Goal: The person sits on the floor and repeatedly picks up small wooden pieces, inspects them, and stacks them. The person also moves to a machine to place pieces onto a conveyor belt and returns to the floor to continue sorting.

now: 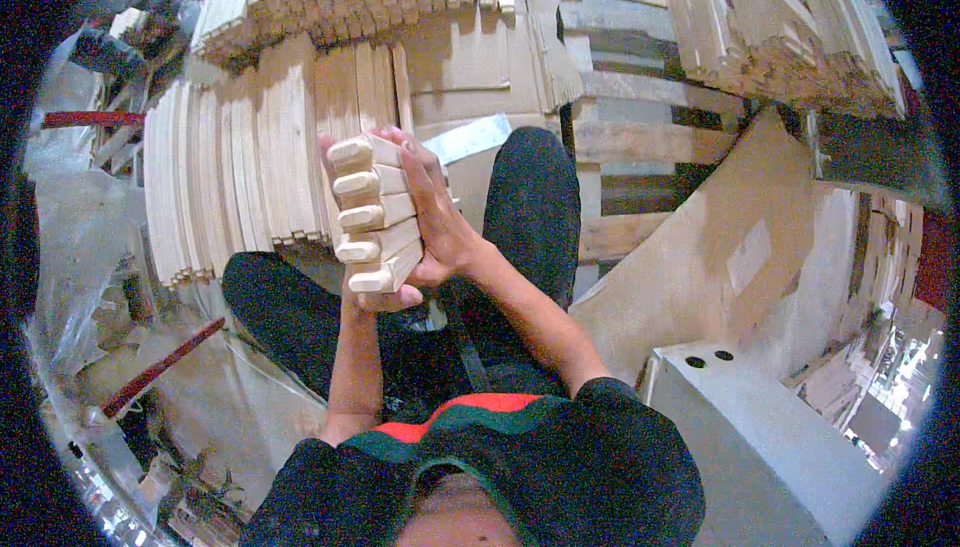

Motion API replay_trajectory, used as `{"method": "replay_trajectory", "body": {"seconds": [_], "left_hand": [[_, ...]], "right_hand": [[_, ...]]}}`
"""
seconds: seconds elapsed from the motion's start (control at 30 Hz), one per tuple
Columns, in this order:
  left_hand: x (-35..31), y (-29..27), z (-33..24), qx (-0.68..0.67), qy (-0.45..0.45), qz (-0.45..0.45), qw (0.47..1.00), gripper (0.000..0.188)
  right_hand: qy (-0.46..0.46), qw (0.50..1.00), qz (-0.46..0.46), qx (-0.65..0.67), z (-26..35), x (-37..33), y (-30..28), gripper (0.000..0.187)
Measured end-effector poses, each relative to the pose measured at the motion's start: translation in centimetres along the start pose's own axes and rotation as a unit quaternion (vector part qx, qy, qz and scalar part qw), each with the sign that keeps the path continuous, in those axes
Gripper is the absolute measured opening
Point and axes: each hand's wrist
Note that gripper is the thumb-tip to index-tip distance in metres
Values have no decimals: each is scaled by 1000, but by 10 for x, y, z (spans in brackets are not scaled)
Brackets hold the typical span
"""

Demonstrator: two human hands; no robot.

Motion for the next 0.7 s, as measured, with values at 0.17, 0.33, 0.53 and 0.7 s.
{"method": "replay_trajectory", "body": {"seconds": [0.17, 0.33, 0.53, 0.7], "left_hand": [[39, 4, -33, -175, 42, -14, 984, 107], [42, -38, -79, -402, 147, -13, 904, 103], [54, -103, -46, -366, 67, -165, 914, 86], [73, -90, -44, -307, -111, -298, 897, 69]], "right_hand": [[22, 994, 65, -82, 18, 20, -9, 118], [-31, 984, 70, -162, 53, 48, -4, 118], [102, 958, 83, -254, 39, 5, 18, 104], [255, 885, -16, -390, -16, -22, 12, 105]]}}
Point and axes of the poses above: each hand's wrist, its own x-axis towards the middle knuckle, its own y-axis out of the palm, z = x × y, and after that the axes turned 6 degrees about -y, right-handed
